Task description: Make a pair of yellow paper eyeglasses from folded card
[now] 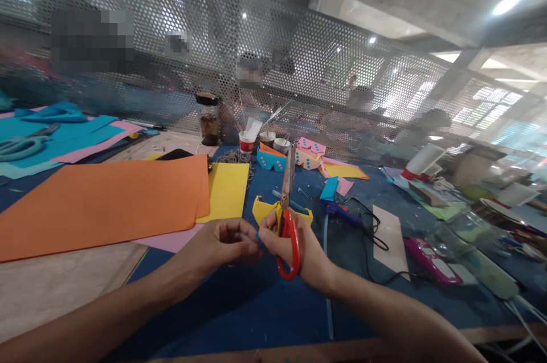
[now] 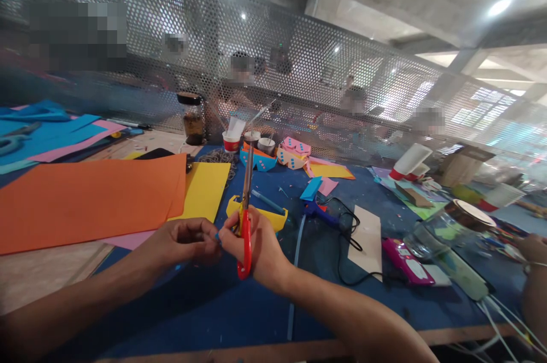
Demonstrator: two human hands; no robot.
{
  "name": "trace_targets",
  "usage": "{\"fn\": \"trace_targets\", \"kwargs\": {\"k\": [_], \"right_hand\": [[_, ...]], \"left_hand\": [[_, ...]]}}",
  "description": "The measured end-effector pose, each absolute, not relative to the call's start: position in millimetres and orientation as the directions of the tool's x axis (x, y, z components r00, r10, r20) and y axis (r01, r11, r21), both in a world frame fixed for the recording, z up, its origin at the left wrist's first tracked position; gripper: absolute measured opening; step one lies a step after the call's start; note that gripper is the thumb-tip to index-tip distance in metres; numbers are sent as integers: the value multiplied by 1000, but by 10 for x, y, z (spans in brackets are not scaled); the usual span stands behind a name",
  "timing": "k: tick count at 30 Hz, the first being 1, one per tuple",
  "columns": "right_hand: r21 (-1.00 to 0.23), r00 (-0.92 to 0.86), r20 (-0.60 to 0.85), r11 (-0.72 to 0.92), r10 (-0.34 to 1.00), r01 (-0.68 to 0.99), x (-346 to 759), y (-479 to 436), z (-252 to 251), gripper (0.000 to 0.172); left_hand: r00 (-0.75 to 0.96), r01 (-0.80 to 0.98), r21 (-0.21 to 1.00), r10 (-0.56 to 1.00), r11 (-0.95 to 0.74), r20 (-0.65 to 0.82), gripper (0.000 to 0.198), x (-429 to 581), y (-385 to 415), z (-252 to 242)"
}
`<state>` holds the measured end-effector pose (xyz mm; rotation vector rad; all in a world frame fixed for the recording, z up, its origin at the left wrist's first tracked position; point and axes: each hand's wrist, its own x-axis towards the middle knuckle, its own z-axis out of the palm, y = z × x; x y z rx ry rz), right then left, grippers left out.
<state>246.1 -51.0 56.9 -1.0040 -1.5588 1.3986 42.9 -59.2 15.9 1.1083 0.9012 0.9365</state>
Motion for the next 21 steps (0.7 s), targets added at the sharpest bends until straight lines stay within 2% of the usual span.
{"fn": "trace_targets", "kwargs": {"k": [5, 12, 21], "right_hand": [[-997, -399, 47, 70, 916, 43, 2445, -531, 555, 30], [-998, -421, 57, 59, 905, -8, 2451, -594, 631, 35], [-999, -411, 34, 43, 911, 13, 2416, -578, 565, 27]], "left_hand": [[311, -181, 963, 940, 200, -137, 38, 455, -614, 206], [282, -67, 983, 948, 171, -146, 38, 450, -604, 308], [306, -41, 993, 948, 107, -90, 27, 471, -653, 340]]}}
